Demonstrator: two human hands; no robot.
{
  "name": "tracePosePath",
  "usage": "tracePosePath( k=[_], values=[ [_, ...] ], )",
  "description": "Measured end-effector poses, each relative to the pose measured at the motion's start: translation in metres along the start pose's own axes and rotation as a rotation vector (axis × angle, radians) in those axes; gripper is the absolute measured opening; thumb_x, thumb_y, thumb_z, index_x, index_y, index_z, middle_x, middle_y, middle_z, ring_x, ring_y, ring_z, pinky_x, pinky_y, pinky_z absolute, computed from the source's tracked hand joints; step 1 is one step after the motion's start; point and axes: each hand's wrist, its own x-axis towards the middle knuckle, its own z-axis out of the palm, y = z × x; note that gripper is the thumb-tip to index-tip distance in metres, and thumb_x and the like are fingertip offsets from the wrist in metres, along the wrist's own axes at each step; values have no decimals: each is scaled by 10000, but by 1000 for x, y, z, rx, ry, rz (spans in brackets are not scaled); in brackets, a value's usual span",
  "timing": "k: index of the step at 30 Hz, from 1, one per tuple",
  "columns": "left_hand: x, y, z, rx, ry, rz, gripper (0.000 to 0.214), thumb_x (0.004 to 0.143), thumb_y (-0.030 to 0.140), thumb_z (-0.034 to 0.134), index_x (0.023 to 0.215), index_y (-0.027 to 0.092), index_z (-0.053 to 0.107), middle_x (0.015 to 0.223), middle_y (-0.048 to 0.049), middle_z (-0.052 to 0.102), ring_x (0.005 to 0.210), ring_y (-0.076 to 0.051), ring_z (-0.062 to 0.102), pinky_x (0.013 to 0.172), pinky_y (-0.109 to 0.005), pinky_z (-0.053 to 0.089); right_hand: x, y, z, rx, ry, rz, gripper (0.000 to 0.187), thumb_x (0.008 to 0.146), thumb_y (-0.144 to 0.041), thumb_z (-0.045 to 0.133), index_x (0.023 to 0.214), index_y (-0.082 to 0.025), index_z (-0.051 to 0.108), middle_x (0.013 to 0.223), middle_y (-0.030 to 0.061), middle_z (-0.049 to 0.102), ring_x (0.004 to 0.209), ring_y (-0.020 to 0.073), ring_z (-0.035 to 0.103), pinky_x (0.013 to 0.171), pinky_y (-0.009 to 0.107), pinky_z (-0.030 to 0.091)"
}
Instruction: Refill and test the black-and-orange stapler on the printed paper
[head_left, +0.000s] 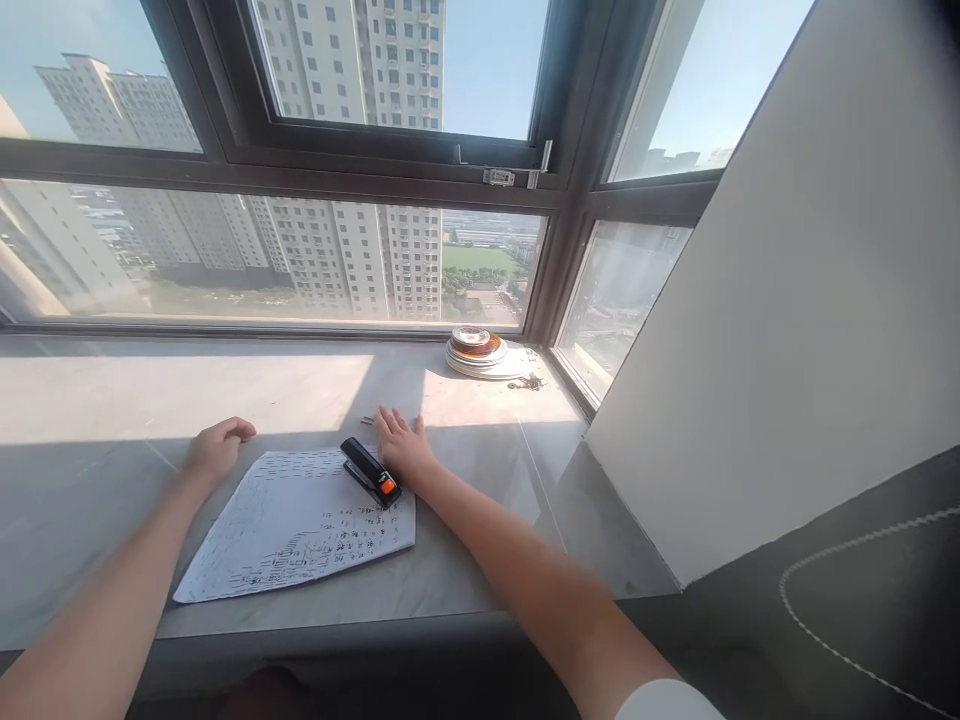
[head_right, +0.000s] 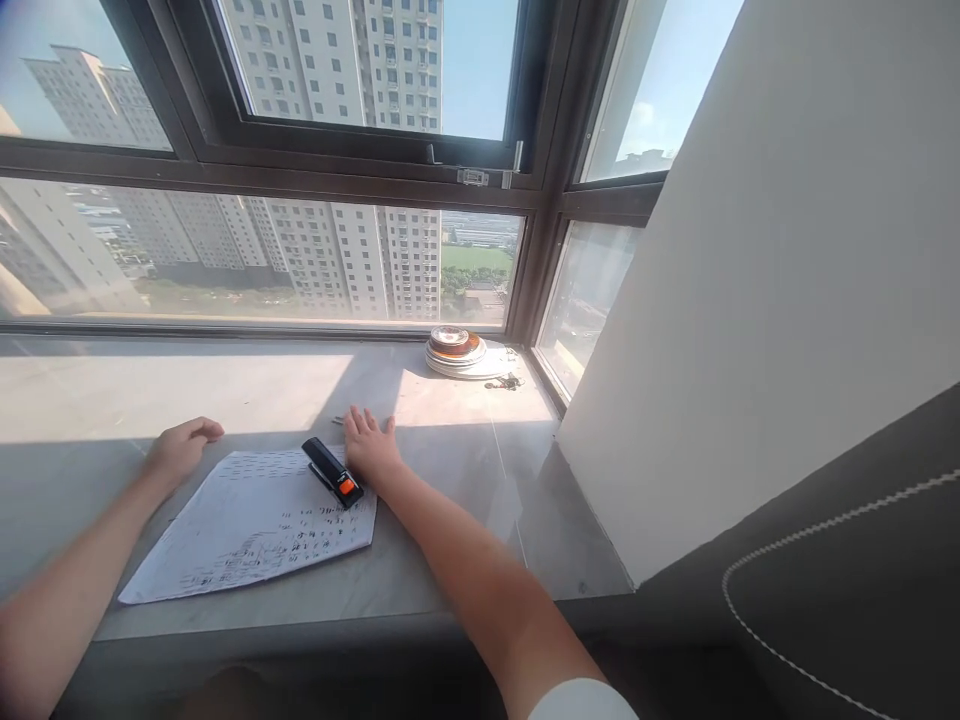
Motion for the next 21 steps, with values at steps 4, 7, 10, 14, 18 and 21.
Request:
tracePosePath(
  k=[4, 7, 10, 14, 18, 21],
  values=[
    [2, -3, 0, 14, -57, 38, 240, 650, 106, 470, 732, 232, 658, 731, 80, 698, 833, -161, 640, 833, -244, 461, -27, 33, -19, -35, -12, 30, 549, 1079, -237, 282, 1626, -196, 311, 1725, 127, 262, 1608, 293, 212, 1245, 696, 188],
    [-12, 10, 5, -2, -10, 55, 253, 620, 107, 454, 730, 226, 648, 724, 59, 684, 846, -174, 627, 826, -253, 472, -52, 72, -43, -34, -64, 11, 533, 1066, -228, 324, 1598, -196, 359, 1706, 129, 316, 1601, 286, 240, 1272, 632, 184],
    [-45, 61, 29, -159, 90, 98, 261, 606, 122, 440, 761, 208, 633, 781, 5, 677, 841, -196, 623, 733, -274, 478, -70, 110, -67, -41, -105, 49, 521, 1074, -220, 289, 1587, -227, 376, 1714, 98, 306, 1615, 307, 186, 1274, 633, 169],
    [-87, 157, 91, -237, -174, 365, 257, 683, 138, 442, 787, 212, 665, 854, -33, 697, 852, -212, 642, 732, -317, 491, -78, 134, -81, -4, -174, -9, 523, 1103, -301, 259, 1620, -247, 321, 1735, 89, 250, 1632, 297, 97, 1298, 591, 114],
    [-107, 207, 152, -264, -224, 459, 250, 709, 118, 413, 727, 219, 642, 773, -39, 650, 769, -204, 604, 700, -326, 464, -75, 134, -83, 6, -203, -11, 539, 1103, -312, 273, 1639, -258, 280, 1748, 86, 210, 1634, 299, 66, 1296, 598, 84],
    [-107, 200, 177, -294, -286, 413, 230, 718, 121, 410, 703, 221, 617, 724, -27, 627, 737, -198, 582, 686, -321, 450, -72, 135, -82, -14, -214, 1, 504, 1108, -331, 276, 1602, -261, 353, 1737, 93, 244, 1631, 310, 87, 1286, 612, 113]
  ],
)
